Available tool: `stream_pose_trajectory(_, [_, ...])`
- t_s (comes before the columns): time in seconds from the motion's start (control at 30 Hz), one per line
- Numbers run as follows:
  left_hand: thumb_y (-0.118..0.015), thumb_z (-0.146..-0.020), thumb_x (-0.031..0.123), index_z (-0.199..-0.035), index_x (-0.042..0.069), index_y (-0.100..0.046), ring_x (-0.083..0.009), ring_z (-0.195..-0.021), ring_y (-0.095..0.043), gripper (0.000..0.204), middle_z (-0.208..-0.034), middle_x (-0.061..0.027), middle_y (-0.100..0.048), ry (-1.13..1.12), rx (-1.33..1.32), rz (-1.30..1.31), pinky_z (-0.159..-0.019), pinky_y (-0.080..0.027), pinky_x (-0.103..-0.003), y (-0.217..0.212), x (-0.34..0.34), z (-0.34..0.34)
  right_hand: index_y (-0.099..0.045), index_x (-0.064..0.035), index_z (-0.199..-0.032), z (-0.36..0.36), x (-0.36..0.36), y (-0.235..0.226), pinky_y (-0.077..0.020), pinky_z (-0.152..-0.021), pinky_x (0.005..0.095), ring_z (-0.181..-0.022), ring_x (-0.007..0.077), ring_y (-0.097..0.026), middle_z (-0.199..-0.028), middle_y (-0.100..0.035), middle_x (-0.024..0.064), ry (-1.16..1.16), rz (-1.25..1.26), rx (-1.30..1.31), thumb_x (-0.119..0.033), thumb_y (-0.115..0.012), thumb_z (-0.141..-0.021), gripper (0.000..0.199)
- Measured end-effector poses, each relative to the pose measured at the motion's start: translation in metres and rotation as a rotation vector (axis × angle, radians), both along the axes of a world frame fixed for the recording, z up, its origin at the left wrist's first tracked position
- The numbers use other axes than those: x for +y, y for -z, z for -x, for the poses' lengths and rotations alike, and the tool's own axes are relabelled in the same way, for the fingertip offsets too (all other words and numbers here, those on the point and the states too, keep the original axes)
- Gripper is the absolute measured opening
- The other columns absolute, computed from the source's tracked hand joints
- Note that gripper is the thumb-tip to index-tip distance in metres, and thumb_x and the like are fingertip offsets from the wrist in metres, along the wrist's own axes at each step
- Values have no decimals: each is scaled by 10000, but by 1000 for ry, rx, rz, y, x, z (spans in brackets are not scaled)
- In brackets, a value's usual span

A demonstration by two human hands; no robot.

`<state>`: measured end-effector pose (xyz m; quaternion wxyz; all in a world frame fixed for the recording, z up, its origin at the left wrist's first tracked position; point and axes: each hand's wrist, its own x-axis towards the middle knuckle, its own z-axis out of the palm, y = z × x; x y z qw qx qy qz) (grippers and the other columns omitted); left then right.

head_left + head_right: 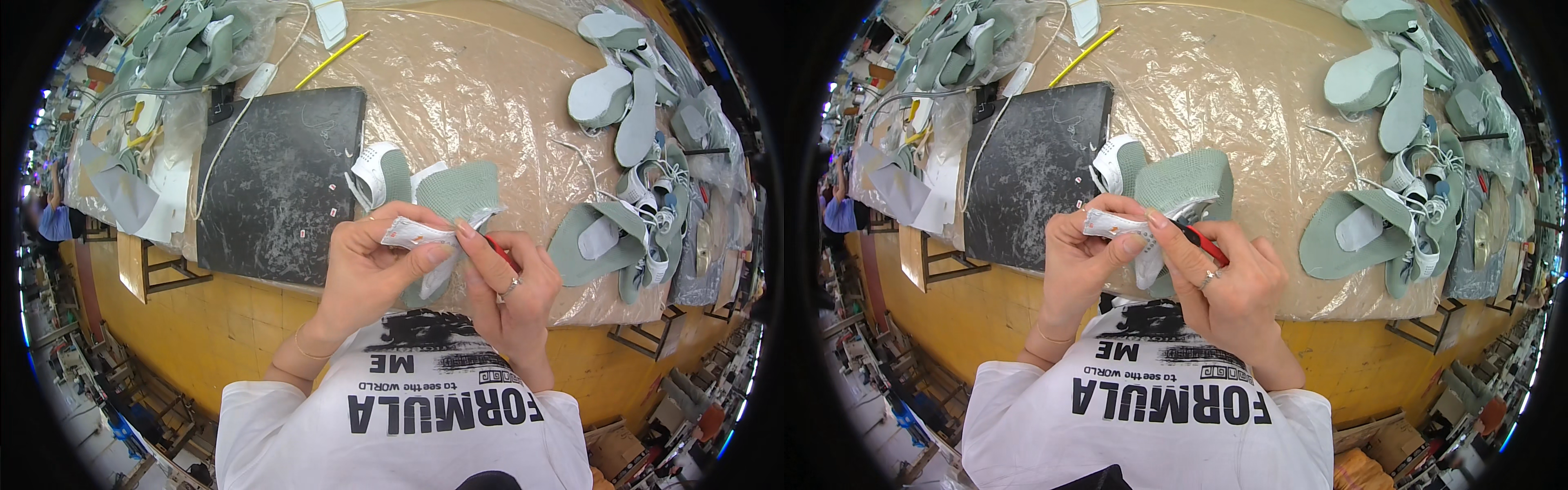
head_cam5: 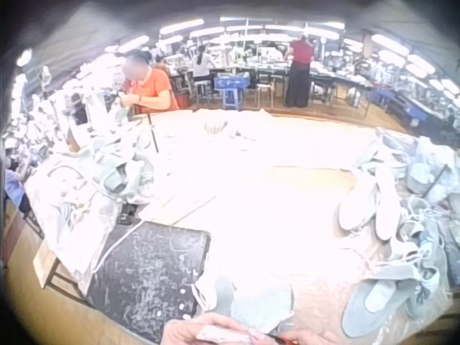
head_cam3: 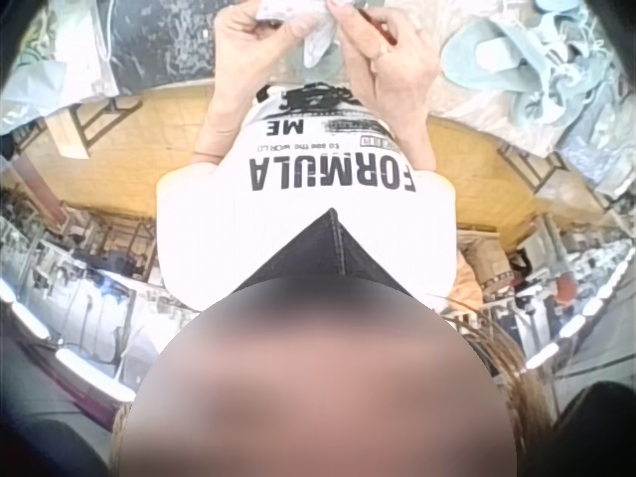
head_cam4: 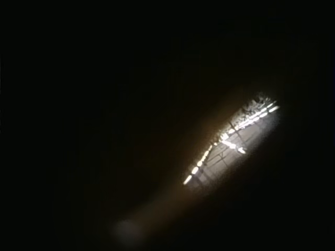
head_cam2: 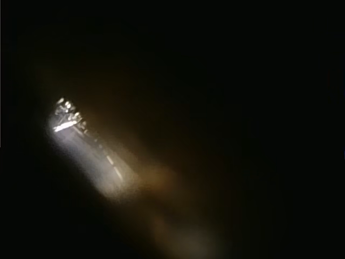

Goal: The person uses red-handled scissors to trim excess fabric and plastic from the upper of a light green shoe. They repeatedly cut small sections, rotate the shoe, and remove cut pieces, working around the collar and tongue area.

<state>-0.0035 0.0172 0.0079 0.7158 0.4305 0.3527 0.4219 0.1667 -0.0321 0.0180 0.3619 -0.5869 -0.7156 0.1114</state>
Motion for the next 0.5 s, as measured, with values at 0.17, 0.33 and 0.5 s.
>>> stream_pose_trajectory(0.17, [-676,-819,-14,-999,-33,-672,-101,-898,-607,180,-1036,-74,-629,3,27,-33,-780,-501,-219,1,0,-2,-668,-179,-1155,0,1,-2,-343,-536,273,-601,140,-520,-782,-602,31,-10,11,24,-72,-676,-718,450])
stream_pose_trajectory(0.33, [-670,-821,-21,-1008,-36,-670,-104,-905,-611,187,-1050,-78,-621,-2,24,-42,-770,-514,-215,1,-1,-5,-680,-113,-1105,1,0,-1,-379,-557,280,-589,178,-494,-769,-575,69,-3,30,21,-7,-653,-748,374])
stream_pose_trajectory(0.5, [-669,-822,-20,-1012,-41,-666,-105,-900,-614,191,-1043,-78,-621,0,20,-71,-765,-523,-214,1,0,-7,-652,-89,-1155,2,3,15,-357,-541,248,-613,125,-502,-754,-553,53,-51,61,436,-31,-618,-821,341])
